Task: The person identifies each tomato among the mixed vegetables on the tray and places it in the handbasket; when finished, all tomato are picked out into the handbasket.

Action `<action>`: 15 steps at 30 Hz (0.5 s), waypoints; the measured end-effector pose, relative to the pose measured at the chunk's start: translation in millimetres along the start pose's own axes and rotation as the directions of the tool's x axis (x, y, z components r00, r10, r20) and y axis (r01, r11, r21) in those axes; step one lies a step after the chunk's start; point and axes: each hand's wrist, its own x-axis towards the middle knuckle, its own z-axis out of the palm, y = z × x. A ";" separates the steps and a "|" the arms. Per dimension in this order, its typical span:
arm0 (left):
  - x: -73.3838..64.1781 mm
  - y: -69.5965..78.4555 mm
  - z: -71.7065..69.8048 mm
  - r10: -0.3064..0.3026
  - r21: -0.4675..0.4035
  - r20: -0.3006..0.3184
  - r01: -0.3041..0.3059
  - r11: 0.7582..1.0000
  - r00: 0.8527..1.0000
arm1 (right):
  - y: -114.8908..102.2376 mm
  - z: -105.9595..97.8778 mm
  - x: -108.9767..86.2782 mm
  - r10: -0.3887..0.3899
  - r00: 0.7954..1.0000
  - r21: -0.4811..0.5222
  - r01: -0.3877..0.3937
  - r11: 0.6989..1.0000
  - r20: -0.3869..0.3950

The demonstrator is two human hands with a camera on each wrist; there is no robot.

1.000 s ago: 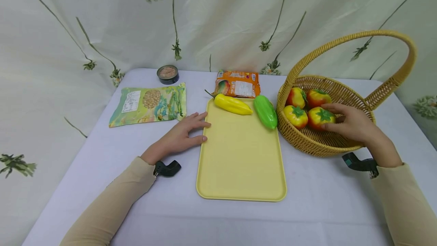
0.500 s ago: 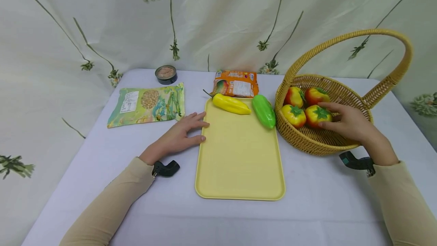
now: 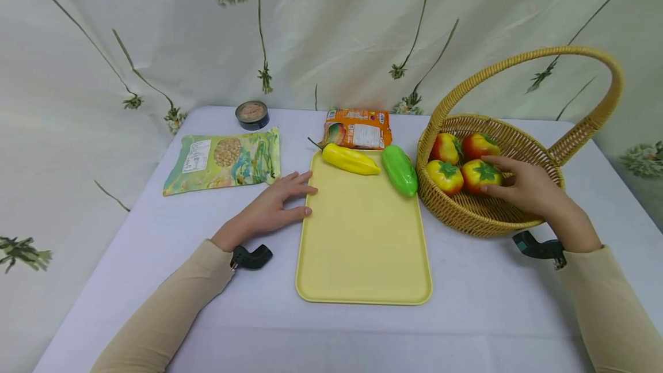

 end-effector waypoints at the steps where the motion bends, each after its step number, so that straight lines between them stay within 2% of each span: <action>1: -0.3 -0.3 0.1 0.003 0.000 -0.002 -0.003 1.000 1.000 | -0.1 0.1 0.2 -0.001 1.000 -0.004 0.001 1.000 0.000; 15: -0.3 -1.8 0.8 0.009 0.006 -0.005 -0.009 1.000 1.000 | -0.8 2.3 -0.1 0.018 1.000 -0.006 -0.018 1.000 -0.008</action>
